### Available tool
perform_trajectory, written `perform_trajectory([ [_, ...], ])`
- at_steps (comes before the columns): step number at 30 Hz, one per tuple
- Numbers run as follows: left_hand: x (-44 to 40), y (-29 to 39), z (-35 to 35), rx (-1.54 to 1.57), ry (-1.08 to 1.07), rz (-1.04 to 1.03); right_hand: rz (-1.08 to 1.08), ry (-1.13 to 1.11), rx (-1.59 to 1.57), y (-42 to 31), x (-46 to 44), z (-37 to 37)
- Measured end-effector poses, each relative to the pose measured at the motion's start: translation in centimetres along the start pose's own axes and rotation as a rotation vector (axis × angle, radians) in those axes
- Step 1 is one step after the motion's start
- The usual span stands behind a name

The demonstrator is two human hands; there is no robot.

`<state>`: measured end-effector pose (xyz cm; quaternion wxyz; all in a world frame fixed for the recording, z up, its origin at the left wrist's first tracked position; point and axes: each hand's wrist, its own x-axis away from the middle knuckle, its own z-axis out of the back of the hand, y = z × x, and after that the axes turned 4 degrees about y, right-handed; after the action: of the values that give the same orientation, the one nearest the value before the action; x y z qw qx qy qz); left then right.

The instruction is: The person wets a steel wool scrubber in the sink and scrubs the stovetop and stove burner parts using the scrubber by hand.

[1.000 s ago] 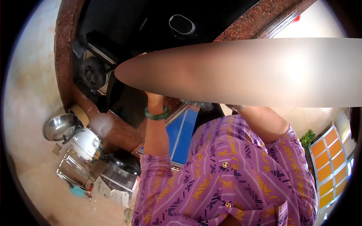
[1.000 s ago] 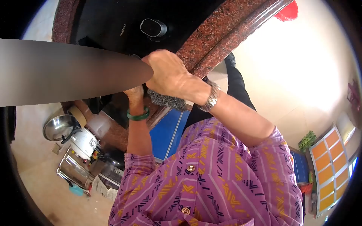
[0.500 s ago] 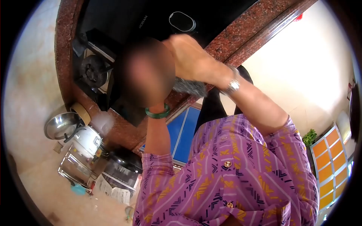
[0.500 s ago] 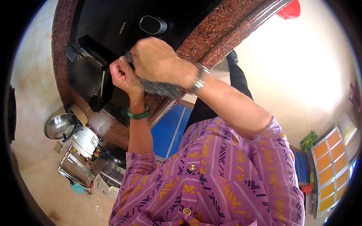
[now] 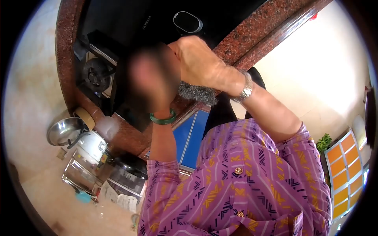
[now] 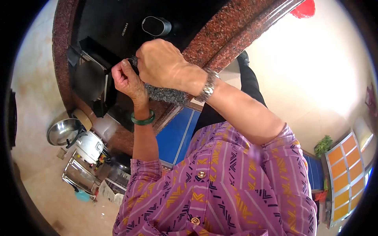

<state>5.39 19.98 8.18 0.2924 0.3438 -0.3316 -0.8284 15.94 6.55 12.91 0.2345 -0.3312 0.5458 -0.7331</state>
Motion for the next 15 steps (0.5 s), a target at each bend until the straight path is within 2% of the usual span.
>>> perform_trajectory([
  [2, 0.1, 0.1, 0.0, -0.012, -0.003, 0.018, -0.045, -0.063, 0.042, 0.2, 0.6, 0.2],
  [4, 0.0, 0.3, -0.2, 0.006, -0.01, 0.004, 0.126, 0.106, 0.056, 1.5, 3.0, -0.9],
  [6, 0.3, 0.2, 0.0, 0.016, -0.023, -0.003, 0.133, 0.146, 0.039, 1.8, 3.6, -1.6],
  [8, 0.2, -0.4, -0.1, 0.08, 0.012, 0.058, 0.173, 0.426, -0.009, 1.7, 1.7, -1.5],
  [9, 0.1, -0.5, 0.1, 0.074, 0.013, 0.059, 0.222, 0.45, -0.049, 1.6, 0.6, -1.4],
  [10, 0.0, -0.4, 0.2, 0.054, 0.004, 0.046, 0.22, 0.294, 0.048, 1.7, -0.1, -2.0],
  [13, 0.0, -0.5, -0.2, 0.099, -0.002, 0.038, 0.253, 0.307, 0.105, 1.1, 0.8, -2.6],
  [15, 0.1, -0.3, -0.2, 0.116, 0.004, 0.019, 0.184, 0.334, 0.033, 1.9, 2.8, -2.7],
])
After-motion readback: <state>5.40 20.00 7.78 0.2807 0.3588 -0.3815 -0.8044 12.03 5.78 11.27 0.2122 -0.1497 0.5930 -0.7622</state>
